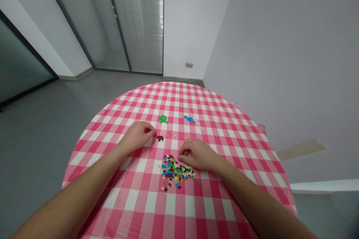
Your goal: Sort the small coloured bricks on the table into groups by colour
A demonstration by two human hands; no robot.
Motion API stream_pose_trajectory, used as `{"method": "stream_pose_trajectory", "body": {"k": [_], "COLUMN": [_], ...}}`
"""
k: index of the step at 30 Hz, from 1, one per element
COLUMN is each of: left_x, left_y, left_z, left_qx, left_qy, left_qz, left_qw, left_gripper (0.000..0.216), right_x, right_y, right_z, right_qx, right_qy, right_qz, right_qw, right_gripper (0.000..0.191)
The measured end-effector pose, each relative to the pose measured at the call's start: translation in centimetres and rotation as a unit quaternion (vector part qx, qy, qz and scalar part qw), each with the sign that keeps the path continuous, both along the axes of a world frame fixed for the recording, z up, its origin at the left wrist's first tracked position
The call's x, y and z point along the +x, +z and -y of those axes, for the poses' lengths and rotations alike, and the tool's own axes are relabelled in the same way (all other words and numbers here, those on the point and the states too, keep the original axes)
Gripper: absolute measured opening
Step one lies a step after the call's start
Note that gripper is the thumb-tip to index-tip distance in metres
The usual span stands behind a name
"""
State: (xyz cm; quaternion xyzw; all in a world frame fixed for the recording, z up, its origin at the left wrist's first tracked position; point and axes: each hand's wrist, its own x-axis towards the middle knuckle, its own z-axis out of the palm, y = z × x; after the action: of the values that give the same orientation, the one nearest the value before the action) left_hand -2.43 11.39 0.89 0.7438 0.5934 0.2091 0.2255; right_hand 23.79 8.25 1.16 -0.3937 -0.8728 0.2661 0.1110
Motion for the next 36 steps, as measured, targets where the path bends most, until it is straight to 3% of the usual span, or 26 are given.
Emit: {"method": "stream_pose_trajectory", "body": {"k": [4,12,18,29,36], "left_x": [0.22,0.75,0.95,1.02,1.03], "left_y": [0.28,-0.04,-0.02,-0.08,-0.25], "left_z": [0.15,0.36,0.42,0.50,0.55], "left_qx": [0.008,0.016,0.007,0.004,-0.003], "left_qy": [0.026,-0.020,-0.015,-0.011,-0.012], "left_qz": [0.000,0.021,0.021,0.018,0.025], "left_qw": [1.000,0.999,1.000,1.000,1.000], "left_gripper": [0.020,0.023,0.022,0.021,0.023], "right_x": [-0.39,-0.77,-0.78,-0.15,-0.08], "right_y": [-0.02,-0.58,-0.32,-0.12,-0.06], "right_z": [0.23,0.64,0.62,0.31,0.18], "right_qx": [0.004,0.007,-0.022,-0.070,-0.078], "right_qy": [-0.001,-0.005,-0.022,0.004,-0.019], "right_qz": [0.008,-0.009,-0.018,-0.041,-0.041], "right_qw": [1.000,1.000,0.999,0.997,0.996], "right_gripper": [0.010,0.007,0.002,0.017,0.015]}}
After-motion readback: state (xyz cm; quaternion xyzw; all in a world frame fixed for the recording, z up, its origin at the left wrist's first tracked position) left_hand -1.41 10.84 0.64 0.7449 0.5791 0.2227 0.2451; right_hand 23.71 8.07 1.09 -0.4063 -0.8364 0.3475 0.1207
